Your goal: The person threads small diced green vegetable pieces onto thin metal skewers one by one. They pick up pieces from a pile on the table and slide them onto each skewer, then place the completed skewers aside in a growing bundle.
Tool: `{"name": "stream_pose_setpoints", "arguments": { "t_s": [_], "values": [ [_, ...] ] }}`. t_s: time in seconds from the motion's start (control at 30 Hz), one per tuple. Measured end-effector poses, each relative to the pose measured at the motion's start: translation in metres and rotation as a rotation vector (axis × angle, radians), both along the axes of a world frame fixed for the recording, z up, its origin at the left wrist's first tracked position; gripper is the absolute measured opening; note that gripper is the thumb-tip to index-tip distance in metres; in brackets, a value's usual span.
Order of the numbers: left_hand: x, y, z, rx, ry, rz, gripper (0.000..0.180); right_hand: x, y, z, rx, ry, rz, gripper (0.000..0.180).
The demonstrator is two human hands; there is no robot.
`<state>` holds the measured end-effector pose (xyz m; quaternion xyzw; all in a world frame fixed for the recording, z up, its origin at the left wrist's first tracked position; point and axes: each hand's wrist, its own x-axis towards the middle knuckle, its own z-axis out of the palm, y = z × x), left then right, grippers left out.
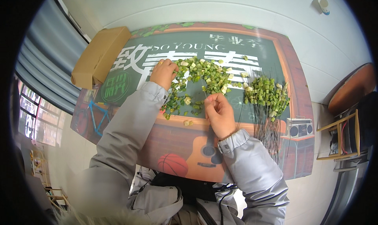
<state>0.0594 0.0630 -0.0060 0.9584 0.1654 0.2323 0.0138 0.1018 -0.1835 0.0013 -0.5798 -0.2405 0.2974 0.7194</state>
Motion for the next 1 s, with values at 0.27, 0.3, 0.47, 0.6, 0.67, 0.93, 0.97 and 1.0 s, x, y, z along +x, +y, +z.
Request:
{"name": "stream_pose_setpoints", "arguments": {
  "t_s": [0.27,0.3,0.47,0.6,0.67,0.93,0.97,1.0],
  "values": [
    [-0.008,-0.009,0.014,-0.073,-0.272,-0.111,0.014,0.001,-0.001,0.002,-0.018,-0.013,0.001,0.009],
    [-0.013,-0.013,0.015,-0.425,-0.338,-0.123,0.012,0.002,0.0,0.002,-0.029,-0.015,-0.007,0.009],
    [-0.047,-0.046,0.018,-1.721,-0.586,-0.233,0.02,-0.004,0.0,0.006,-0.009,0.009,0.023,0.008],
    [-0.055,-0.059,0.014,-2.169,-0.689,-0.286,0.026,-0.013,-0.005,0.009,-0.072,-0.104,0.108,0.009],
    [-0.056,-0.059,0.01,-2.256,-0.714,-0.269,0.026,-0.018,-0.004,0.007,-0.067,-0.152,0.16,0.009],
    [-0.057,-0.051,0.007,-2.35,-0.789,-0.328,0.03,-0.025,-0.002,0.007,-0.186,-0.281,0.205,0.007],
    [-0.056,-0.05,0.007,-2.37,-0.789,-0.326,0.03,-0.025,-0.003,0.008,-0.224,-0.293,0.202,0.008],
    [-0.056,-0.05,0.007,-2.394,-0.788,-0.322,0.029,-0.025,-0.003,0.009,-0.25,-0.307,0.205,0.008]
  ]
}}
